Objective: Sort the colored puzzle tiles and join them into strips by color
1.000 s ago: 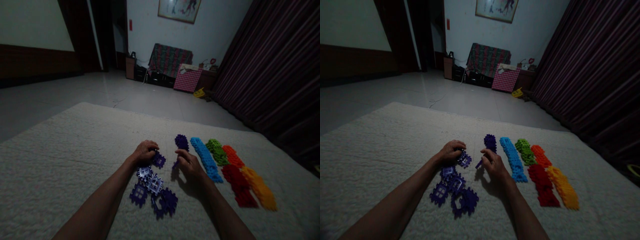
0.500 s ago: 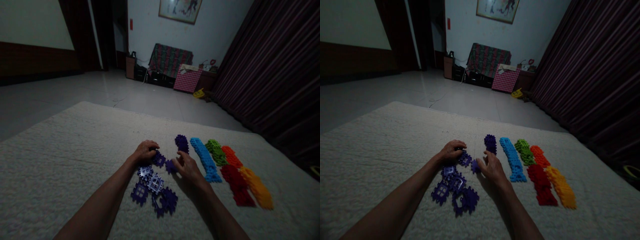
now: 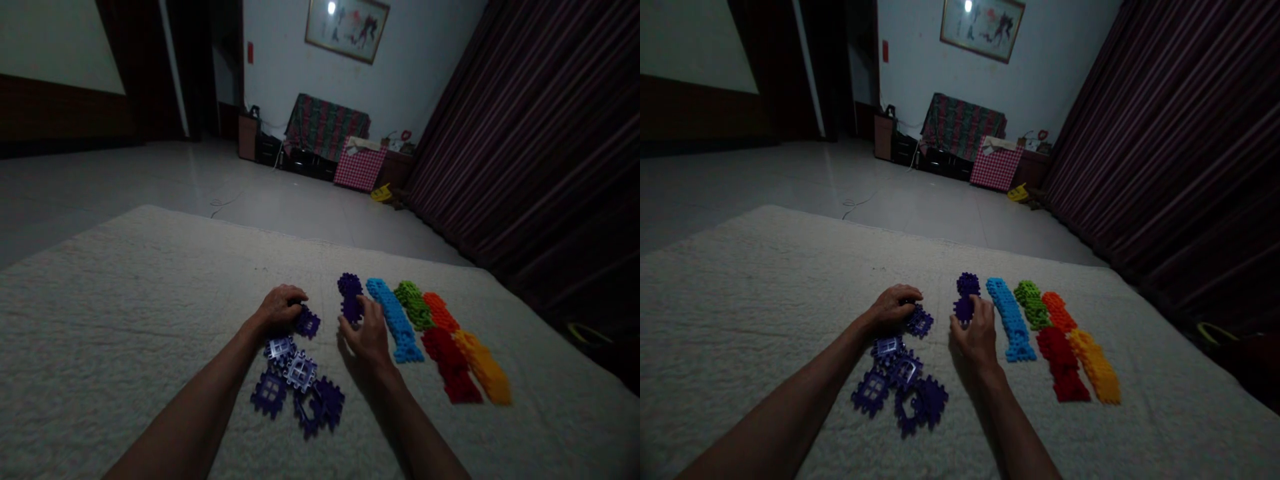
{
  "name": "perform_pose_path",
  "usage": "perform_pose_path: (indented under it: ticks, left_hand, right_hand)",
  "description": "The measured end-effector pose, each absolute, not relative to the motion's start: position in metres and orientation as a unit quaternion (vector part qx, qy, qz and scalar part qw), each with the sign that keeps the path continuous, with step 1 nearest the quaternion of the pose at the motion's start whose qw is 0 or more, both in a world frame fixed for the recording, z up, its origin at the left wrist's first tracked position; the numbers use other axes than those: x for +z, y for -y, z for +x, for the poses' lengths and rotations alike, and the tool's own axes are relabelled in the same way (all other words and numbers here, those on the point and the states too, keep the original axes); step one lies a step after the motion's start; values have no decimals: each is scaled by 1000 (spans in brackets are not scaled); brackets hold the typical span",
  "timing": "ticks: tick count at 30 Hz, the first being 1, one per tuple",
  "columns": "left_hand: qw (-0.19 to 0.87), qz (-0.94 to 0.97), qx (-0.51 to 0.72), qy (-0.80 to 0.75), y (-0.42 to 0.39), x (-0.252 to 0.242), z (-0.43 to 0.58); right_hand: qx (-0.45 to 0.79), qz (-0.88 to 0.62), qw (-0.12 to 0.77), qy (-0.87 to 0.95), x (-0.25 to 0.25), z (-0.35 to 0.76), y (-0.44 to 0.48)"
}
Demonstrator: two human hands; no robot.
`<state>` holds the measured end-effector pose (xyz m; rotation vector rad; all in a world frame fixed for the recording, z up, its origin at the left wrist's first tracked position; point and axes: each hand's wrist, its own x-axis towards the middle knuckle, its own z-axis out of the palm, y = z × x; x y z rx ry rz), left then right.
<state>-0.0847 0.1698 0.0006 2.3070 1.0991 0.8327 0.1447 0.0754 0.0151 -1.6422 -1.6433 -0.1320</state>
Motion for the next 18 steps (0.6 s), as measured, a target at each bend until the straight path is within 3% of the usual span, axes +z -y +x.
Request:
perform_pose_path:
  ticks: [3,18]
  left_hand:
    - [225,836,297,-403,-169,2,-85]
    - [226,836,298,-401,-169,4,-85]
  right_hand:
    - [-97,-662,435,603,7,158,-88]
    - [-108,-669,416,606,-4,163,-94]
